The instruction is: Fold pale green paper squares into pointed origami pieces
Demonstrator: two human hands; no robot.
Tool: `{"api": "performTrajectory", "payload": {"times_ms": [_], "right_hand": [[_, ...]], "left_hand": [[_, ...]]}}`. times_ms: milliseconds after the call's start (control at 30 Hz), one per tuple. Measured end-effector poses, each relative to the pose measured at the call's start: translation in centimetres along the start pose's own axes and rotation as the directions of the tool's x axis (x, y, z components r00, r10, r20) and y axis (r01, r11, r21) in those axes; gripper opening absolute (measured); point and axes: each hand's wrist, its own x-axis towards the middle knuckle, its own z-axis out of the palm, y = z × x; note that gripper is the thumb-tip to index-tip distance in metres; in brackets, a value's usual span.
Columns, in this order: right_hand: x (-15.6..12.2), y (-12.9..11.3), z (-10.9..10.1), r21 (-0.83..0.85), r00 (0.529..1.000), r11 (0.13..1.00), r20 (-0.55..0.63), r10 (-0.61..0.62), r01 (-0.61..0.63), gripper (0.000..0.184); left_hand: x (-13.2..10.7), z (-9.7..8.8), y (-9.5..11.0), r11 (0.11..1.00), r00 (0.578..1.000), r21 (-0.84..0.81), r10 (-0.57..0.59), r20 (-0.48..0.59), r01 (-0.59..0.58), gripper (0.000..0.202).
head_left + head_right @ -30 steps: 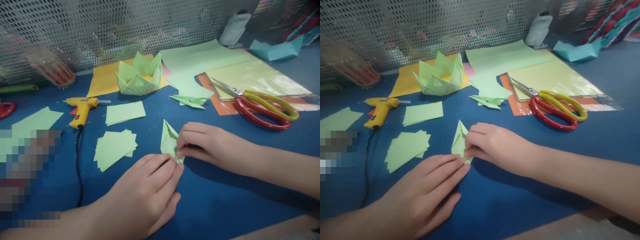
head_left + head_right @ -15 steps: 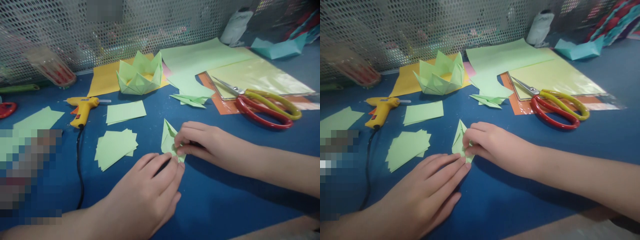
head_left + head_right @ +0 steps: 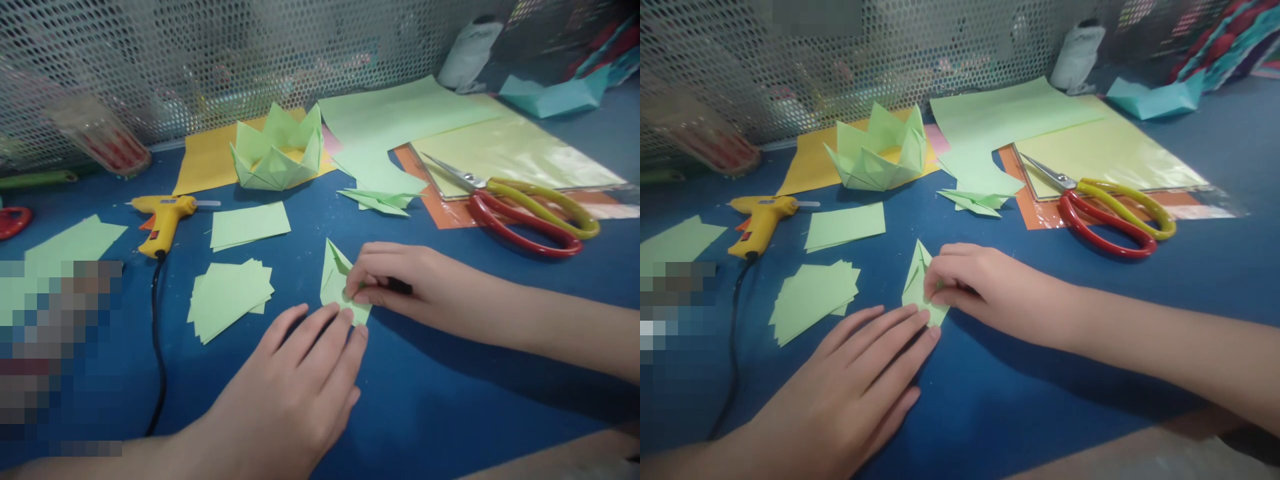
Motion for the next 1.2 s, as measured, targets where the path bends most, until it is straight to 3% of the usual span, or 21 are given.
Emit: {"api": "performTrajectory", "payload": {"times_ms": [100,567,933,1200], "right_hand": [[0.0,-0.1,-0.08,0.009,1.0,1.0,0.012,0.003,-0.003,0.017],[-0.08,-0.03,-0.14,0.018,1.0,1.0,0.005,0.001,-0.001,0.016],[-0.12,0.0,0.23,-0.048,0.999,0.999,-0.028,-0.021,0.019,0.016],[-0.2,0.08,0.0,-0.003,1.0,1.0,-0.012,0.009,-0.009,0.013]], "left_hand": [[0.02,-0.17,0.1,0.999,0.999,0.008,-0.035,0.013,0.035,0.036],[0.03,-0.07,-0.2,0.998,0.999,0.054,0.044,-0.013,-0.043,0.038],[-0.05,-0.18,0.05,0.998,1.0,0.056,0.011,-0.015,-0.01,0.036],[-0.24,0.0,-0.26,0.996,0.998,0.068,0.054,-0.016,-0.053,0.038]]}}
